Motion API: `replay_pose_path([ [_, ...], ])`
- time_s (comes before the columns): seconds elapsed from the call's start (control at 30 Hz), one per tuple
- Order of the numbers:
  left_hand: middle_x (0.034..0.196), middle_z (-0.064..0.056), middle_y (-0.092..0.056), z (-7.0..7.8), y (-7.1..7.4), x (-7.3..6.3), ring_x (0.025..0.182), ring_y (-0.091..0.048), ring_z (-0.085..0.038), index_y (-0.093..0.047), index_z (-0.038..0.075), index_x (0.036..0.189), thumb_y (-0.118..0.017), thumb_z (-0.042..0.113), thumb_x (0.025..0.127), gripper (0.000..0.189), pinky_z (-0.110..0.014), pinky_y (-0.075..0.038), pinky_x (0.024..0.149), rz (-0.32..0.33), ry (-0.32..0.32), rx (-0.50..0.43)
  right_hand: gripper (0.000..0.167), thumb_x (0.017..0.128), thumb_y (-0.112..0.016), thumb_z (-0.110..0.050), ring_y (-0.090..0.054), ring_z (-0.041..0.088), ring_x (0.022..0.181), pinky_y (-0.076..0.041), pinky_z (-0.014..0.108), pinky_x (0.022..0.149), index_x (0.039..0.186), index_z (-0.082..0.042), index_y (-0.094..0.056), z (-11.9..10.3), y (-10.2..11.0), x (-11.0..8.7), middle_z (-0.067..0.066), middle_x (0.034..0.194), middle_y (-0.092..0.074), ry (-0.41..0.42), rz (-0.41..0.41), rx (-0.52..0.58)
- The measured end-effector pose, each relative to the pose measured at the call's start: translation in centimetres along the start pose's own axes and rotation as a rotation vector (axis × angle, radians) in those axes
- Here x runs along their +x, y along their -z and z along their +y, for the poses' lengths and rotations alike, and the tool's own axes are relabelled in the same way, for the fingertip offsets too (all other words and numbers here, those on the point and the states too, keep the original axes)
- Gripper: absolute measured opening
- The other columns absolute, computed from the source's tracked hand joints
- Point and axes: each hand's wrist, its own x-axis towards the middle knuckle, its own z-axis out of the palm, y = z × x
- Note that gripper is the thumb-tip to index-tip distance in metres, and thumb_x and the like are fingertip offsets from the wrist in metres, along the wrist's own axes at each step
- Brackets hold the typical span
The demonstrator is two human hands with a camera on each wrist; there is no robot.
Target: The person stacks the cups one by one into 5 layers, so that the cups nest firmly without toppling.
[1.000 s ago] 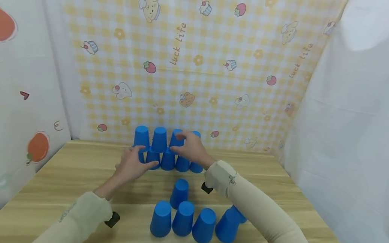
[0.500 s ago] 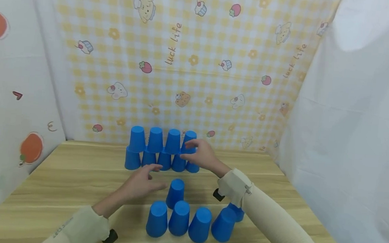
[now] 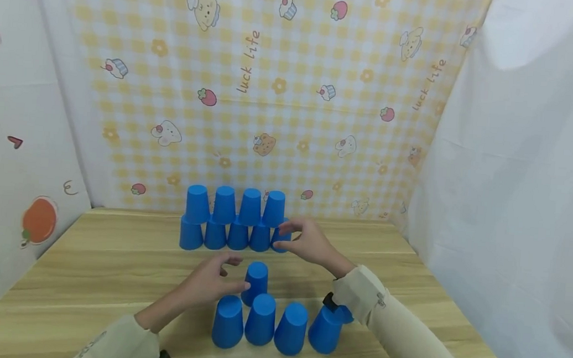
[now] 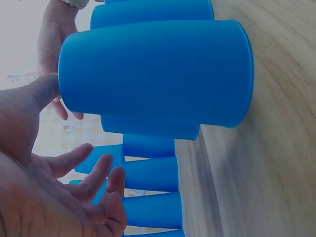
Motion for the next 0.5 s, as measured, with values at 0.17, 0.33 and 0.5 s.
replay_pose_path([
  [0.17, 0.133, -0.012, -0.060, 0.6, -0.1, -0.2, 0.113, -0.057, -0.036, -0.058, 0.007, 0.134, -0.080, 0.035, 0.084, 0.061, -0.049, -0.054, 0.085, -0.041, -0.002, -0.003, 0.035, 0.088, -0.076, -0.017, -0.065, 0.035, 0.108, -0.058, 0.037, 0.082, 0.118, -0.001, -0.068, 0.7, 0.0, -0.7, 0.016, 0.115, -0.070, 0.012, -0.012, 0.034],
  [0.33, 0.131, -0.016, -0.060, 0.1, 0.4, -0.5, 0.112, -0.058, -0.037, -0.057, 0.003, 0.134, -0.080, 0.031, 0.085, 0.061, -0.050, -0.054, 0.087, -0.118, -0.024, 0.000, 0.034, 0.088, -0.076, -0.021, -0.066, 0.033, 0.107, -0.057, 0.034, 0.082, 0.117, -0.004, -0.069, 1.0, 0.1, -0.9, 0.013, 0.113, -0.071, -0.011, -0.043, 0.028],
  [0.5, 0.132, -0.021, -0.057, -0.9, 1.2, -0.9, 0.112, -0.056, -0.038, -0.053, -0.001, 0.136, -0.079, 0.031, 0.085, 0.065, -0.051, -0.053, 0.088, -0.255, -0.071, -0.010, 0.034, 0.088, -0.076, -0.021, -0.066, 0.030, 0.106, -0.058, 0.034, 0.081, 0.117, -0.004, -0.069, 1.4, 0.8, -1.5, 0.012, 0.113, -0.070, -0.013, -0.068, 0.028],
])
